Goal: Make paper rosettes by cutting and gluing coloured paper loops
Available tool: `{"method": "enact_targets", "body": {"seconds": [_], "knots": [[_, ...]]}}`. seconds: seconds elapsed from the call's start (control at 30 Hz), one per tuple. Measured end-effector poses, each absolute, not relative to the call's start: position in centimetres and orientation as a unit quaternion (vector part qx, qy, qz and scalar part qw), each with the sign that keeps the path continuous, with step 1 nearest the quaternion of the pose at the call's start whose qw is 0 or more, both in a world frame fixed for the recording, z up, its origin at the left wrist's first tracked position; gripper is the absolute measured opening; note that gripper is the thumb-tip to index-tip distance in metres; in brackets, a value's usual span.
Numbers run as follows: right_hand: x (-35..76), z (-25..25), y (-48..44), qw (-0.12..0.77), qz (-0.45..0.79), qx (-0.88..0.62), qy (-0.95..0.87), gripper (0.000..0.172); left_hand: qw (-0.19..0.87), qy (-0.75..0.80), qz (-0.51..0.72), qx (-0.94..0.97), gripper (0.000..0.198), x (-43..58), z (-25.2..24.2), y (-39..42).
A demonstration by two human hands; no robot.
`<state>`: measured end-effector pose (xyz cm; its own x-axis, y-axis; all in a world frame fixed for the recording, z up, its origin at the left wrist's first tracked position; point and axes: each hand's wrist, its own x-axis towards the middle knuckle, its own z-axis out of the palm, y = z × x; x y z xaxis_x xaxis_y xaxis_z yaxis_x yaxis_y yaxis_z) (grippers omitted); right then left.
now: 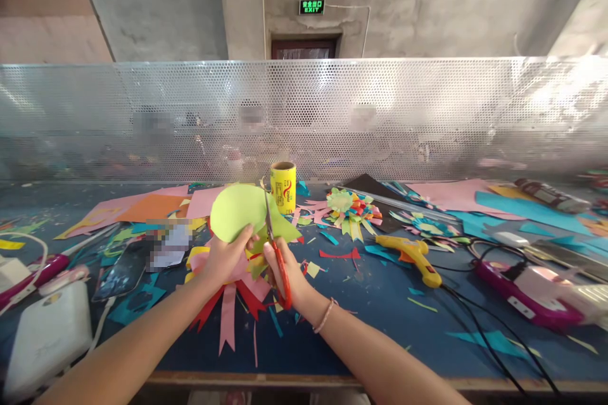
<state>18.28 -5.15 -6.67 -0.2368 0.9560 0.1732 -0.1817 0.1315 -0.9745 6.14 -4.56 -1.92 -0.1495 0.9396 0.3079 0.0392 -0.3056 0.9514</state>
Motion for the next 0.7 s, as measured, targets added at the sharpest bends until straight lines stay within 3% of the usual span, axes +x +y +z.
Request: {"method": "enact_targets", "body": {"seconds": [0.4, 0.7], "knots": [[18.2, -6.2, -5.4, 0.483, 0.506, -0.379, -0.606, 0.039, 0.406, 0.445, 0.678, 0.421, 0.033, 5.3, -2.2, -3.5], [18.2, -6.6, -5.3, 0.510, 0.560, -0.334, -0.561, 0.040, 0.342, 0.450, 0.623, 0.541, 0.024, 6.1, -2.1, -4.6]]}}
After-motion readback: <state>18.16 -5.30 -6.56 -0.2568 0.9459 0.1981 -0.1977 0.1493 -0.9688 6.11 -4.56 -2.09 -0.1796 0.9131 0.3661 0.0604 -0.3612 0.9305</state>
